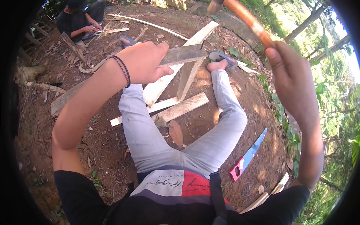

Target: The person assembles a wooden frame by hammering nails into wood pieces. They join several slats together by hand and with a hammer while sitting on the ground.

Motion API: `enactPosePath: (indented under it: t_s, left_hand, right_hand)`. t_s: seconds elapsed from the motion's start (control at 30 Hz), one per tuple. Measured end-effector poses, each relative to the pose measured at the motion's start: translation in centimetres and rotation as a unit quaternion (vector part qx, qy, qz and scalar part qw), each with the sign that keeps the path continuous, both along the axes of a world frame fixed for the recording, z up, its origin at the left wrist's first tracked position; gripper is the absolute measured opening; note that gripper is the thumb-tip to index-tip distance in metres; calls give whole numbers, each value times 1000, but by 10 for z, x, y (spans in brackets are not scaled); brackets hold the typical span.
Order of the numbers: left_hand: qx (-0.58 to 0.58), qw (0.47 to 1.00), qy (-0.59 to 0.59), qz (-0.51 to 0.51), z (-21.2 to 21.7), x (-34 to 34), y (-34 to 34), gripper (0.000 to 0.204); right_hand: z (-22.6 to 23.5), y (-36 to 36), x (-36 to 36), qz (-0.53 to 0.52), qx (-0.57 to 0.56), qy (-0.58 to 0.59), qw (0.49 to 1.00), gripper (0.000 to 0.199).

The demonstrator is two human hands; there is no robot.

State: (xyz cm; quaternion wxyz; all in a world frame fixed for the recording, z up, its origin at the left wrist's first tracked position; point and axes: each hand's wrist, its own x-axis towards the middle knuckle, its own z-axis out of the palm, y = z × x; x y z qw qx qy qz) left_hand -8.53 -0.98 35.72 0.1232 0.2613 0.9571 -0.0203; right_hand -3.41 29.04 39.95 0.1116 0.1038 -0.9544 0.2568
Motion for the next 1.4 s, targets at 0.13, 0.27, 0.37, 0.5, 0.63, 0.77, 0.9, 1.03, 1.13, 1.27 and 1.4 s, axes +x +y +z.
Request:
enactPosePath:
  t_s: [0.13,0.27,0.37,0.5,0.63,0.77,0.9,1.03,1.13,1.27,1.4]
  left_hand:
    - [2,1000,-1,-8,-3,-5,-5,51]
    - [-6,1000,-20,-9,5,-1,3,53]
    - [4,1000,-19,1,-1,-7,-2,54]
    - [-11,1000,-15,8,1,-8,-6,54]
    - [-16,1000,-9,0,2,-10,0,55]
    - [-7,1000,-2,6,-2,-12,-6,55]
    - [-13,1000,-20,2,6,-10,1,54]
    - [3,1000,-12,-3,-9,-11,-8,54]
    - [9,1000,5,-16,-1,-12,-7,54]
    - [6,1000,4,-10,-4,-15,-9,56]
    - [5,1000,5,-15,-2,-14,-10,57]
  right_hand:
    - [1,-5,-3,-5,-41,60,997,28]
    - [-15,-4,-7,67,136,69,986,28]
    - [7,0,-9,-9,-76,143,987,35]
    - [-18,-6,-6,69,100,97,988,28]
    - [4,-9,-8,19,9,74,997,33]
    - [10,-3,-14,20,39,101,994,32]
    - [-12,-4,-12,48,97,64,992,28]
    - [6,-3,-19,-27,-44,94,994,34]
    - [-11,-13,-3,83,218,61,970,26]
    - [19,1,-15,4,-50,72,996,37]
    - [-21,-4,-9,97,163,1,982,30]
